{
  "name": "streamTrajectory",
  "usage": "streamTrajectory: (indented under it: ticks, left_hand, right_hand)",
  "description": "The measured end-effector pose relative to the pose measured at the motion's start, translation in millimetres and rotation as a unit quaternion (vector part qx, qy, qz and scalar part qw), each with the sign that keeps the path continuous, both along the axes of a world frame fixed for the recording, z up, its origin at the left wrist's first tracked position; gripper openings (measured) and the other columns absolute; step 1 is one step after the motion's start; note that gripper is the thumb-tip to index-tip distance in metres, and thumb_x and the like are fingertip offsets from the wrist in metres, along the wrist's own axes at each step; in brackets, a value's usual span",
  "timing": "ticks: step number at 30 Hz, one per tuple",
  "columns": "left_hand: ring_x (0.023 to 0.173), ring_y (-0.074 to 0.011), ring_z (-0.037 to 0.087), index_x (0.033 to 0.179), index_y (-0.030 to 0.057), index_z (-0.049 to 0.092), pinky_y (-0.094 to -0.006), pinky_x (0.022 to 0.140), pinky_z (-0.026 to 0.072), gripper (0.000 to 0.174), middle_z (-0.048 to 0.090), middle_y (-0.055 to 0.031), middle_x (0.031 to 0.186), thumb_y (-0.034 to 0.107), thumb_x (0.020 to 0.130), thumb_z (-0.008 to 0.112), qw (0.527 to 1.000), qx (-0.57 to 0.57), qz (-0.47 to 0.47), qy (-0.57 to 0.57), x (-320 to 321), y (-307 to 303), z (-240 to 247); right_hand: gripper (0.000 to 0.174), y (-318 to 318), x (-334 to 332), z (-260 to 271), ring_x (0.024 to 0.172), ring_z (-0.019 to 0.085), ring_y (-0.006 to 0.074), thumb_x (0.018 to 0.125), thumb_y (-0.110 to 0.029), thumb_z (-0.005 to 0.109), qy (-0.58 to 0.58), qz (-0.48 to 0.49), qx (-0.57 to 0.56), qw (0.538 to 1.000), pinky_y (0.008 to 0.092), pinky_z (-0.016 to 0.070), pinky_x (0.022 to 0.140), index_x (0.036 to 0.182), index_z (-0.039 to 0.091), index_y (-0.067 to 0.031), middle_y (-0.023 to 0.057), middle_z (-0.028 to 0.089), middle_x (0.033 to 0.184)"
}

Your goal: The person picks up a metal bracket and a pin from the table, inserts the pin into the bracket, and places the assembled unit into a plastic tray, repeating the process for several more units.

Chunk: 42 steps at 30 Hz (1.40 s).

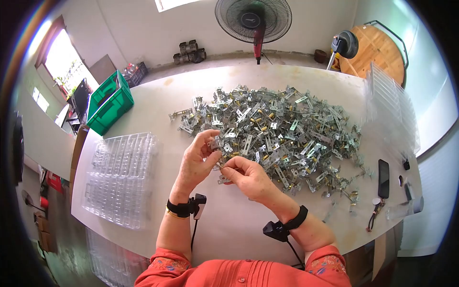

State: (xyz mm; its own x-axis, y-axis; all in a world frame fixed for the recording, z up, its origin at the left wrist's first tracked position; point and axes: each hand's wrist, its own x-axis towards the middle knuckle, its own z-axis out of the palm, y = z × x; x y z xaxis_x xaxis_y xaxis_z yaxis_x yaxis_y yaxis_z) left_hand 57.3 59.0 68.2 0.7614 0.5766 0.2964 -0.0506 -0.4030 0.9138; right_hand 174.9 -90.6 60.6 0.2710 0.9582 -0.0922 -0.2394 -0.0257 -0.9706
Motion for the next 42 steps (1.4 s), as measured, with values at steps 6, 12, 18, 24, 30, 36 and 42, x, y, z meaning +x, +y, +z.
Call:
streamTrajectory:
  ticks: [6,12,18,24,30,36,42]
  left_hand:
    - [0.093,-0.011,0.062,0.131,-0.0003,0.056,-0.0279,0.079,0.0535,0.037,0.065,-0.0025,0.1,0.007,0.096,0.065,0.949,-0.283,-0.087,-0.107,0,6,-11]
    - [0.091,-0.0087,0.06,0.128,0.0002,0.062,-0.0263,0.083,0.0509,0.037,0.068,-0.003,0.106,0.026,0.102,0.06,0.925,-0.352,-0.107,-0.09,2,4,-37]
    - [0.097,-0.0171,0.068,0.125,-0.0008,0.063,-0.0276,0.08,0.0569,0.033,0.07,-0.0119,0.113,0.024,0.105,0.054,0.898,-0.412,-0.141,-0.061,5,-4,-33]
    - [0.091,-0.0189,0.071,0.115,-0.0007,0.065,-0.0279,0.077,0.0588,0.031,0.071,-0.0148,0.108,0.025,0.106,0.052,0.894,-0.409,-0.155,-0.094,5,-10,-26]
    - [0.086,-0.0136,0.068,0.109,0.0008,0.064,-0.0266,0.075,0.0545,0.025,0.072,-0.0095,0.096,0.023,0.105,0.054,0.932,-0.341,-0.08,-0.093,7,-9,-27]
    - [0.066,-0.0096,0.062,0.104,0.0015,0.06,-0.0216,0.058,0.0477,0.023,0.064,-0.0025,0.079,0.023,0.106,0.053,0.958,-0.269,-0.064,-0.077,10,-14,-28]
    - [0.061,-0.0068,0.054,0.101,0.0018,0.059,-0.0207,0.056,0.0445,0.018,0.063,-0.0018,0.078,0.018,0.105,0.053,0.986,-0.164,-0.015,-0.017,13,-23,-26]
  right_hand:
    - [0.015,1,1,2,0.085,0.059,0.006,0.101,-0.016,0.061,-0.048,-0.026,-0.015,0.998,0.0248,0.0518,0.08,0.107,0.064,-0.0025,-0.0007,0.064,0.095]
    - [0.013,0,-1,3,0.084,0.057,0.0057,0.102,-0.016,0.06,-0.022,-0.022,0.006,0.999,0.0225,0.048,0.076,0.104,0.062,-0.0036,-0.0022,0.062,0.094]
    - [0.012,0,-2,-2,0.085,0.054,0.0059,0.103,-0.016,0.059,-0.044,0.001,0.014,0.999,0.0231,0.0476,0.078,0.102,0.061,-0.0041,-0.0028,0.059,0.091]
    - [0.012,-2,-4,4,0.084,0.053,0.0057,0.102,-0.015,0.059,-0.048,-0.001,0.027,0.998,0.023,0.0468,0.076,0.101,0.062,-0.0033,-0.0036,0.057,0.089]
    - [0.01,-8,0,12,0.075,0.053,0.0056,0.099,-0.012,0.062,-0.175,-0.057,0.034,0.982,0.0237,0.0465,0.067,0.097,0.064,-0.003,-0.0015,0.061,0.084]
    - [0.009,-10,8,22,0.056,0.053,0.0087,0.096,-0.012,0.065,-0.29,-0.162,0.026,0.943,0.0276,0.0438,0.052,0.099,0.064,-0.0031,0.0036,0.062,0.065]
    - [0.01,-12,11,29,0.066,0.057,0.0039,0.098,-0.011,0.062,-0.3,-0.152,-0.024,0.941,0.0216,0.0466,0.058,0.102,0.065,-0.0017,-0.0006,0.064,0.075]
